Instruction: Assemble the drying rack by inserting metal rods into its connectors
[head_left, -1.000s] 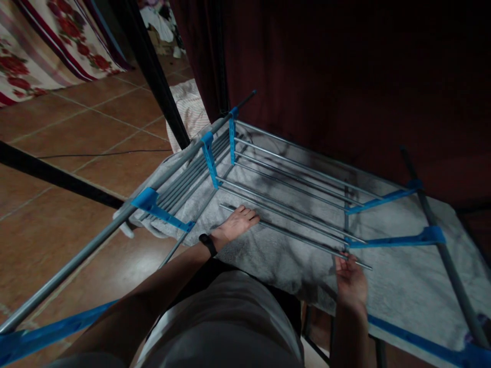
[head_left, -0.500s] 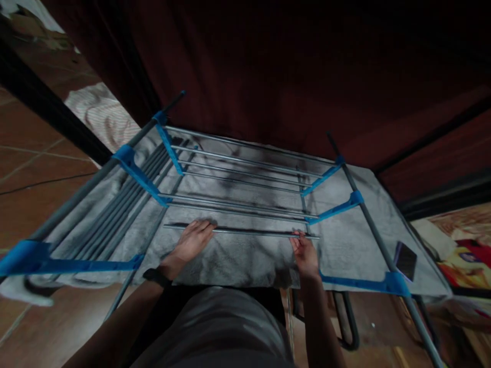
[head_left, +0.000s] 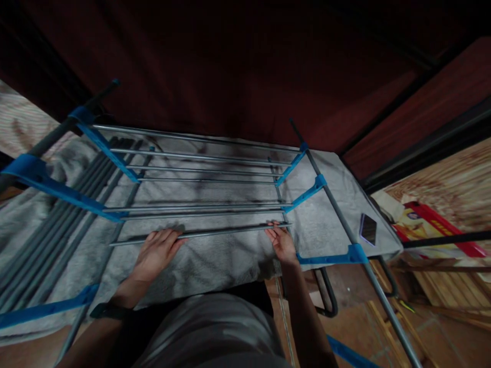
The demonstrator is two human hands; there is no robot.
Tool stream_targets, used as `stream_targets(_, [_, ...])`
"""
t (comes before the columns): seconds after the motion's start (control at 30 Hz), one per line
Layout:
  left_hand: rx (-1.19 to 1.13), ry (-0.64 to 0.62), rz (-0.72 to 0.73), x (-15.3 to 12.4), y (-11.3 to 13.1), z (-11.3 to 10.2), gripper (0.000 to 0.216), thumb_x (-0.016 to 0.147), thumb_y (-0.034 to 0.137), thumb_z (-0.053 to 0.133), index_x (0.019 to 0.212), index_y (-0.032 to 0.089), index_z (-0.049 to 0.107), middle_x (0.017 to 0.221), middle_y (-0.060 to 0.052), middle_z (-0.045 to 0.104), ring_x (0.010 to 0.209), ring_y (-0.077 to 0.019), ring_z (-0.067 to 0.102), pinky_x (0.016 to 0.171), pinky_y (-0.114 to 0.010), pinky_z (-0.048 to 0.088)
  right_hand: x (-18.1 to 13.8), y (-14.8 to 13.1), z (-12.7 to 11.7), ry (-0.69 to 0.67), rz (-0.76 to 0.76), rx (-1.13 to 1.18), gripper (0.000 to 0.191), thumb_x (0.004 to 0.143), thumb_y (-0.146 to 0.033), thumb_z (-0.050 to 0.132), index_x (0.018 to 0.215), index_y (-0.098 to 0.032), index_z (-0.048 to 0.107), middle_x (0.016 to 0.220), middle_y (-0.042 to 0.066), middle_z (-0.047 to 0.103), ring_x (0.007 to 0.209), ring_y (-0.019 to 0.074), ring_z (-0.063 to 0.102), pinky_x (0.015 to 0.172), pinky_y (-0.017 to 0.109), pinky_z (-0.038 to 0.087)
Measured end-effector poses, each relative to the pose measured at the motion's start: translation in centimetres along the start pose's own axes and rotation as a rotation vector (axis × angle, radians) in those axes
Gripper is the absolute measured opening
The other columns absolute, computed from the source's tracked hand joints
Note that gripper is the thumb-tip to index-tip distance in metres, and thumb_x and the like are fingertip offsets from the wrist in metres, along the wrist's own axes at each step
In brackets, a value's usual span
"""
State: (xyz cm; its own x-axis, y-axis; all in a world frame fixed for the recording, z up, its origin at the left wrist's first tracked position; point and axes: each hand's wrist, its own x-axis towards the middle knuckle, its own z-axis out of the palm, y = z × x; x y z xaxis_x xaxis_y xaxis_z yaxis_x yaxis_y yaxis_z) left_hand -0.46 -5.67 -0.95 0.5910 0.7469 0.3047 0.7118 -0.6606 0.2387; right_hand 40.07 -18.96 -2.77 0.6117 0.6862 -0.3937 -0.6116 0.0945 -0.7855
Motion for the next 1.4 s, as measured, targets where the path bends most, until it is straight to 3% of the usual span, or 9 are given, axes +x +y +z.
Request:
stream_targets(0.23, [-0.025,0.052,0.009,-0.7,-0.5,-0.1,0.04,0.108,0.052,0.043,0.098,0.026,0.071,0.091,-0.007,0.079,0.09,-0.0299,0.074,0.087,-0.043,0.05,-0.8,0.1,0.6,-0.027,0.017,-0.011,0.026,0.074,-0.029,0.09,0.094,-0.026,0.072,0.095,0.003,0.082,0.094,0.0208,0.077,0.094,0.041,0.066])
stream_targets(0.43, [-0.059,0.09,0.04,-0.9,0.0,-1.5,0.036,0.106,0.051,0.049,0.117,0.026,0.073,0.1,-0.009,0.08,0.096,-0.0323,0.074,0.086,-0.044,0.049,-1.7,-1.4,2.1,-0.04,-0.011,0.065,0.028,0.071,-0.028,0.095,0.09,-0.026,0.074,0.092,-0.002,0.079,0.088,0.0178,0.077,0.089,0.035,0.066])
stream_targets(0.63, [-0.068,0.144,0.004,-1.0,0.5,-2.6,0.03,0.105,0.048,0.052,0.112,0.027,0.072,0.098,-0.009,0.08,0.097,-0.0325,0.075,0.087,-0.046,0.051,-2.6,-3.6,4.3,-0.138,-0.025,0.095,0.022,0.074,-0.021,0.091,0.087,-0.026,0.074,0.091,-0.001,0.081,0.092,0.0184,0.078,0.095,0.036,0.066])
stream_targets(0.9, [-0.065,0.253,-0.04,-1.6,0.4,-2.3,0.023,0.105,0.05,0.057,0.107,0.03,0.066,0.095,-0.006,0.079,0.087,-0.0304,0.074,0.08,-0.047,0.057,-3.3,-4.8,6.0,-0.177,-0.045,0.057,0.018,0.08,-0.023,0.088,0.092,-0.025,0.074,0.09,-0.002,0.08,0.089,0.017,0.078,0.092,0.034,0.066])
stream_targets(1.0, [-0.072,0.245,-0.034,-1.5,0.8,-2.5,0.023,0.106,0.052,0.054,0.116,0.034,0.064,0.1,-0.001,0.079,0.091,-0.0305,0.075,0.084,-0.049,0.058,-3.4,-5.1,6.4,-0.164,-0.058,0.049,0.018,0.08,-0.023,0.089,0.09,-0.025,0.074,0.088,-0.003,0.079,0.082,0.016,0.076,0.088,0.033,0.068])
stream_targets(1.1, [-0.071,0.192,0.008,-1.3,1.2,-2.9,0.027,0.106,0.05,0.053,0.121,0.032,0.067,0.102,-0.005,0.08,0.095,-0.0321,0.075,0.084,-0.049,0.056,-3.4,-5.5,6.7,-0.165,-0.071,0.052,0.02,0.08,-0.023,0.09,0.091,-0.026,0.073,0.085,-0.005,0.078,0.079,0.0149,0.076,0.087,0.033,0.068])
stream_targets(1.4, [-0.08,0.155,0.026,-1.2,1.5,-2.5,0.028,0.106,0.048,0.05,0.107,0.03,0.071,0.098,-0.004,0.079,0.087,-0.03,0.073,0.083,-0.046,0.056,-3.6,-5.4,6.6,-0.143,-0.06,0.135,0.023,0.075,-0.016,0.089,0.089,-0.024,0.073,0.09,-0.003,0.08,0.091,0.0143,0.078,0.093,0.028,0.064])
